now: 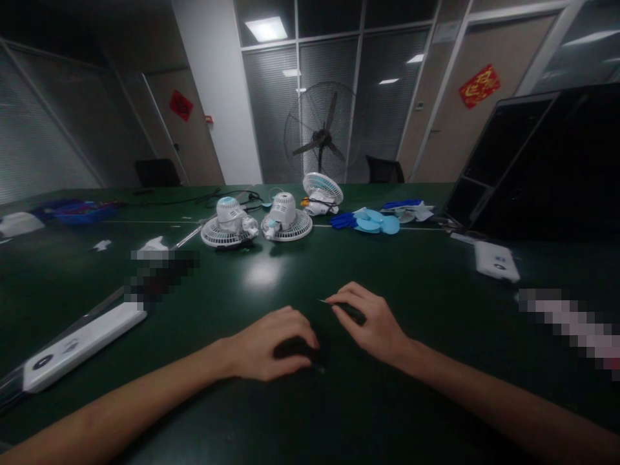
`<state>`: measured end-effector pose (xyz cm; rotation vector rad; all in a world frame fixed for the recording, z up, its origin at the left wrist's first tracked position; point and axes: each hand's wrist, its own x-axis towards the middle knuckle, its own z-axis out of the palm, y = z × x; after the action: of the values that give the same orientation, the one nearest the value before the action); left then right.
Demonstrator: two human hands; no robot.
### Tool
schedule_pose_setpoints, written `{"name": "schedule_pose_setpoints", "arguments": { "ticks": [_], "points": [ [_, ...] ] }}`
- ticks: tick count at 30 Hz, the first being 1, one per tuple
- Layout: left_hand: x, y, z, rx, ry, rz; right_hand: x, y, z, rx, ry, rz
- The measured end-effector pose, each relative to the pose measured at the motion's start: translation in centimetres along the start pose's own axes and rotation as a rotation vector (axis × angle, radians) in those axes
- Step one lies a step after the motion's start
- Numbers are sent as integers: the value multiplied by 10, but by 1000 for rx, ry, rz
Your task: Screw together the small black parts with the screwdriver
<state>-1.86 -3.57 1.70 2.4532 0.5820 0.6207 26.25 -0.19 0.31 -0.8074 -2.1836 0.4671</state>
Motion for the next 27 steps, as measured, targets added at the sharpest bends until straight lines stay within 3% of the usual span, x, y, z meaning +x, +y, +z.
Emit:
{"name": "schedule_pose_setpoints", "arguments": {
  "ticks": [3, 7, 9, 12, 16, 19, 22, 27],
  "points": [
    [-2, 8, 9, 17, -169, 178, 1, -1, -1, -17, 26, 15],
    [-2, -2, 3, 126, -179, 196, 1, -2, -1, 4, -6, 14],
    [-5, -19, -11, 224, -137, 101, 0, -2, -2, 10, -23, 19],
    [-17, -56, -42, 394, -9, -154, -1, -1, -2, 30, -42, 27],
    [-50, -113, -86, 543, 164, -446, -2, -1, -2, 60, -56, 35],
    [-74, -143, -111, 576, 293, -619, -3, 0, -2, 88, -70, 37],
    [-88, -155, -123, 594, 371, -720, -3, 1, -1, 97, -84, 43],
    [-93, -156, -125, 621, 427, -784, -4, 1, -1, 82, -77, 36]
  ]
}}
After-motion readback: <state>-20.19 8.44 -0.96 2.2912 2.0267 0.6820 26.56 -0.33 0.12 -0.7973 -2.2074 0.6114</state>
